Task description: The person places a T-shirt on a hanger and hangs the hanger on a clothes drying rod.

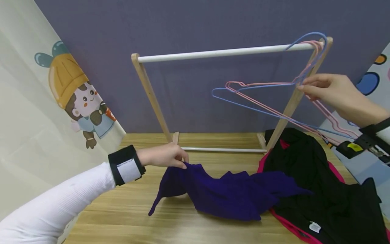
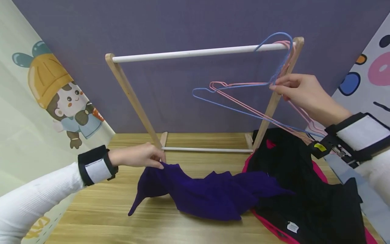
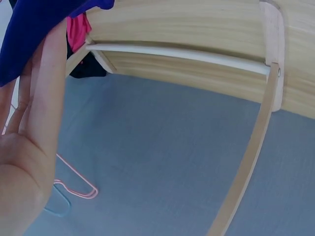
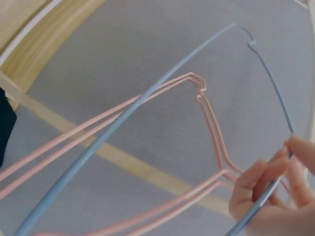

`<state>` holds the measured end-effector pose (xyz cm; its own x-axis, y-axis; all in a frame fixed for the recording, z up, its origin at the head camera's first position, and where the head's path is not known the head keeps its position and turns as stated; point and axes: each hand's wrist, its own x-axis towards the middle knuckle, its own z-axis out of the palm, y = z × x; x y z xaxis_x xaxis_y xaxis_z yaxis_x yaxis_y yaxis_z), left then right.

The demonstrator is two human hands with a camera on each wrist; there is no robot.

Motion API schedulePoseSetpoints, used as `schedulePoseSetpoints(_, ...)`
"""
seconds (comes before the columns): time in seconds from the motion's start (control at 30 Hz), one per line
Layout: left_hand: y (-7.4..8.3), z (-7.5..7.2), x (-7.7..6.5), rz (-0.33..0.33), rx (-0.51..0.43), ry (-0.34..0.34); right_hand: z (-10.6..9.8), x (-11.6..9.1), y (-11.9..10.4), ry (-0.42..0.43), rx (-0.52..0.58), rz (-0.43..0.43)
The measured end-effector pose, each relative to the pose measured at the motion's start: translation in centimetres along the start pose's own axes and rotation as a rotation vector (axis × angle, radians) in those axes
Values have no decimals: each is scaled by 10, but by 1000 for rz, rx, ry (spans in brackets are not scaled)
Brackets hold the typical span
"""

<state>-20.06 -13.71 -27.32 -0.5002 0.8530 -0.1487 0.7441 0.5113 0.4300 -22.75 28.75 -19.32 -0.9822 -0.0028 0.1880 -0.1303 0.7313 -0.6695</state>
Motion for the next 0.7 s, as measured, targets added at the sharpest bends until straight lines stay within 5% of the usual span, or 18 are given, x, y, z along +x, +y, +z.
schedulePoseSetpoints(0.43,-4,3,-5,-5,-27,24,24,-57,29,-217,-130,-12)
schedulePoseSetpoints(0.7,-1,5,-6,26,-21,59,47,-79,45,-165,-57,-298)
